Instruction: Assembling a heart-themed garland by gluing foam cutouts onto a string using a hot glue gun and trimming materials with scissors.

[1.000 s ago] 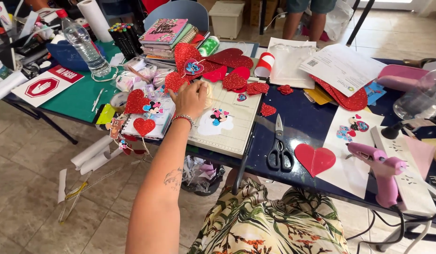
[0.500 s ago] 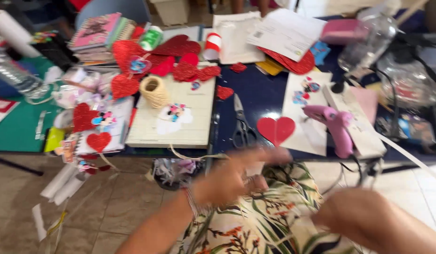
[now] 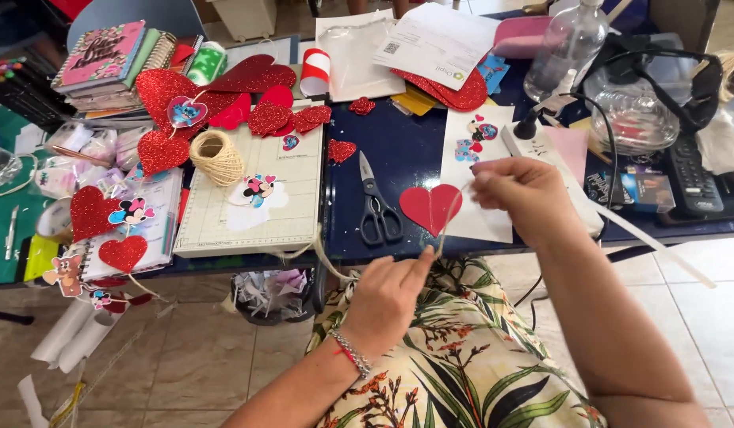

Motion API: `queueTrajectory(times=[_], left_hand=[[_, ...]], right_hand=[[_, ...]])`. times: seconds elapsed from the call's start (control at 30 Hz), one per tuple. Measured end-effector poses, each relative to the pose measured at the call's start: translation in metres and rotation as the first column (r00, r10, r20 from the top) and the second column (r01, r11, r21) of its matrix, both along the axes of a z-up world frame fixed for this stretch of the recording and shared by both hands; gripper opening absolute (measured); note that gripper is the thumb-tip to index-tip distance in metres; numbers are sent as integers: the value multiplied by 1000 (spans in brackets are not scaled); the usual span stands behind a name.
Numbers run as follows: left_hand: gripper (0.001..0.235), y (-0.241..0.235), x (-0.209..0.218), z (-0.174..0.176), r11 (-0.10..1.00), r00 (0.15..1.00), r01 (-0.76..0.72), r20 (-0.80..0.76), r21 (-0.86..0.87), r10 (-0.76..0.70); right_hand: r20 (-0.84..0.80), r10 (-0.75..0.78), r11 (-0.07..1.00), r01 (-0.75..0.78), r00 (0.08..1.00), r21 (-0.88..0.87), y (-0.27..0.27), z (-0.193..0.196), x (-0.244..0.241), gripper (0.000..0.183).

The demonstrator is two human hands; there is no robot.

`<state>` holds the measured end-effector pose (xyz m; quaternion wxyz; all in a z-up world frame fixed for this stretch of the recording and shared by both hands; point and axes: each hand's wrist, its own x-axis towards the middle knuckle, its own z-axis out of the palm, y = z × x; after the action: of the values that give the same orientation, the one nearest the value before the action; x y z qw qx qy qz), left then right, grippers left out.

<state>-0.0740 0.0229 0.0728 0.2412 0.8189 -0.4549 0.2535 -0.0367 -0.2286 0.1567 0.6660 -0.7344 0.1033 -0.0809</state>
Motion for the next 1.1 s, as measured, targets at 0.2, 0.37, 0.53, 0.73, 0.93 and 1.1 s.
queueTrajectory(times=[0.2, 0.37, 0.53, 0.73, 0.93, 1.1], left_hand=[[47, 15, 3, 17, 992, 986, -119, 119, 29, 115], [38, 5, -1, 31, 987, 970, -144, 208, 72, 126], [40, -18, -3, 3, 954, 965, -203, 208, 219, 157], [4, -46, 14, -19, 958, 935, -255, 287, 134, 209], [22, -53, 28, -35, 950, 910, -302, 320, 74, 264], [19, -51, 26, -43, 961, 940, -266, 242, 74, 241]], right_hand=[[139, -178, 635, 6, 974, 773, -10, 2, 11, 14], [126, -367, 732, 202, 922, 650, 20, 34, 17, 33], [78, -355, 698, 209, 931, 685, 36, 13, 53, 31], [254, -84, 989, 49, 964, 140, 33, -64, 113, 32], [360, 137, 911, 25, 923, -411, 39, -122, 135, 34], [359, 190, 915, -32, 914, -403, 38, -132, 128, 37]])
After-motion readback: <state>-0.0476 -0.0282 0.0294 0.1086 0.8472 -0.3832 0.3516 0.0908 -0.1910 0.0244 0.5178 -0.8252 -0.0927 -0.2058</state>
